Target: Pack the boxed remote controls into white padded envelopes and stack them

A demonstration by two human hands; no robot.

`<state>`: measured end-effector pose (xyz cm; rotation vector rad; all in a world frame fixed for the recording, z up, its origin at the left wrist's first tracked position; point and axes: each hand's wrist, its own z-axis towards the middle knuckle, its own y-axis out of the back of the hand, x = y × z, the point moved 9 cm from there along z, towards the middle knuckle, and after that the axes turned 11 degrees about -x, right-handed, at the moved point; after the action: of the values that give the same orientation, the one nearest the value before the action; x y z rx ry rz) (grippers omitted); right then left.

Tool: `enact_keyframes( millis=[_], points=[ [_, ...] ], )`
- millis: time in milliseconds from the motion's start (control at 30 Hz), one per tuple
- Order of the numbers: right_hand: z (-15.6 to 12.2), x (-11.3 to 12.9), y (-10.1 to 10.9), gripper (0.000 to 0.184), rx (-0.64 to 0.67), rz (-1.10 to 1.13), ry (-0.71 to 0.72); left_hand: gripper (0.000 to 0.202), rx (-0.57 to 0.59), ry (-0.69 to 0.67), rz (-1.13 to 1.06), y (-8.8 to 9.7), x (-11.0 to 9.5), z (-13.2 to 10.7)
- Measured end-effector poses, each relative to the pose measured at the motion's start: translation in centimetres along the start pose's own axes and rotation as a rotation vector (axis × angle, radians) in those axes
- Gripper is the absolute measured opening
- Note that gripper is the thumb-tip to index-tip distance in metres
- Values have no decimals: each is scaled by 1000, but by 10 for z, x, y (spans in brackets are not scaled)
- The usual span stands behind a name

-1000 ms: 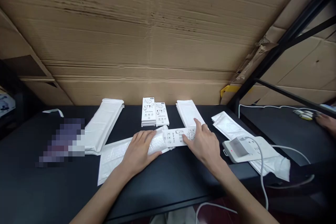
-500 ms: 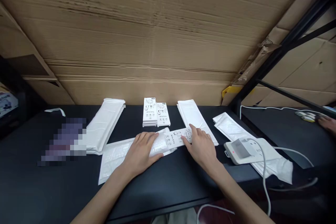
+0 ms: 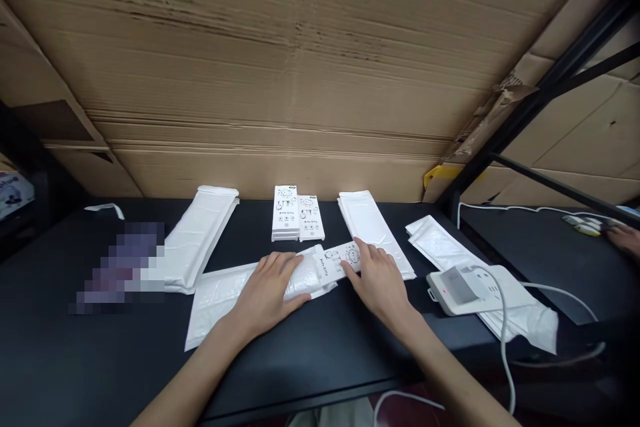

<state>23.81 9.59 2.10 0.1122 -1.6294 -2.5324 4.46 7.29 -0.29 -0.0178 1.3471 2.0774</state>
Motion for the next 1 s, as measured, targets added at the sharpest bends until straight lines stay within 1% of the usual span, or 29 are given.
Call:
enact_keyframes(
  millis=[267,467,567,800,1000],
  points=[
    [-7,26,-3,49,19,160,21,56,1,-7,-15,2,-2,1],
    [-15,46,-1,43,26,300,27,51,-4,9,-27,4,-3,2],
    [-19,47,-1,39,28,347,16,52,-1,12,-24,4,-2,2],
    [-16,35,-2,36,29,438,-81,55,-6,-8,-32,3,-2,1],
    [-17,47,0,34,44,540,-73,52,-13,-26,-16,4,-6,1]
  ],
)
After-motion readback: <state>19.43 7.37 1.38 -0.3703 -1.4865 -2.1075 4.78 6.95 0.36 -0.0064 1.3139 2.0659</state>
